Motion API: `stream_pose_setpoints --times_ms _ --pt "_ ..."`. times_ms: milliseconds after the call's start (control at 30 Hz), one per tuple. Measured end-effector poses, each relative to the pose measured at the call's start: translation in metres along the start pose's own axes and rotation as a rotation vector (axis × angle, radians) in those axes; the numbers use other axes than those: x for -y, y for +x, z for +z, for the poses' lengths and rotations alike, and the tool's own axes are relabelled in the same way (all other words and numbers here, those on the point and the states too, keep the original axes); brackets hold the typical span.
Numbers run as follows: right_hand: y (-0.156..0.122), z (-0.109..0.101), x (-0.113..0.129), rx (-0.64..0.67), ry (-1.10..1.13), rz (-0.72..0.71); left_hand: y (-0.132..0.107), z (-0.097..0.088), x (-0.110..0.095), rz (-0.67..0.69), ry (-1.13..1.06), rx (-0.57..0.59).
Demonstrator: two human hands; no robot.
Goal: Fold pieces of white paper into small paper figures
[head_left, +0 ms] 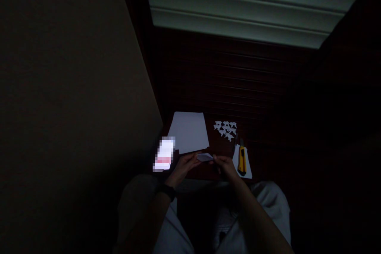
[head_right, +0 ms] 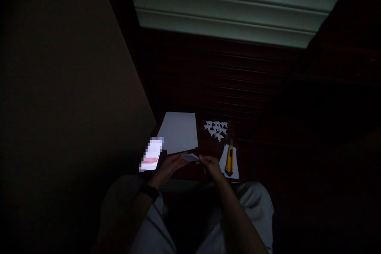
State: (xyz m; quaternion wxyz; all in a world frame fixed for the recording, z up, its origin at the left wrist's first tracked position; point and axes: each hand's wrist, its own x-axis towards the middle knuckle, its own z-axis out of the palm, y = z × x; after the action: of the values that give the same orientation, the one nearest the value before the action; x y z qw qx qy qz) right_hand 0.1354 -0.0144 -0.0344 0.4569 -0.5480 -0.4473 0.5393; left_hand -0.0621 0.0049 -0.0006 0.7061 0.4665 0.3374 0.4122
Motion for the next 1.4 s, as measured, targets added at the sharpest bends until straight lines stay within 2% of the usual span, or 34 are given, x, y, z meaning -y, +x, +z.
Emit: stream_pose_setpoints --times_ms 300,500,600,767,1100,1300,1400 --pt "-0.002 0.002 0.001 0.027 0.057 -0.028 -0.001 0.003 -0.004 -0.003 0.007 0.005" --pt "0.001 0.0 -0.002 0.016 0.088 0.019 -0.002 -0.002 -0.001 -0.036 -0.006 -0.042" --pt "0.002 0.0 -0.005 0.021 0.118 0.028 -0.001 -0.006 0.0 -0.046 0.007 -0.02" --pt "0.004 0.0 -0.007 0.053 0.1 0.046 0.0 -0.007 0.003 0.0 0.036 -0.007" --pt "0.002 0.002 -0.003 -0.031 0.046 0.036 0.002 -0.004 0.005 0.032 0.113 -0.057" --pt "0.0 0.001 -0.007 0.054 0.015 0.033 0.008 -0.007 0.018 0.0 0.205 0.0" --pt "0.0 0.002 -0.006 0.063 0.009 0.03 0.011 -0.012 0.028 0.008 0.253 -0.047"
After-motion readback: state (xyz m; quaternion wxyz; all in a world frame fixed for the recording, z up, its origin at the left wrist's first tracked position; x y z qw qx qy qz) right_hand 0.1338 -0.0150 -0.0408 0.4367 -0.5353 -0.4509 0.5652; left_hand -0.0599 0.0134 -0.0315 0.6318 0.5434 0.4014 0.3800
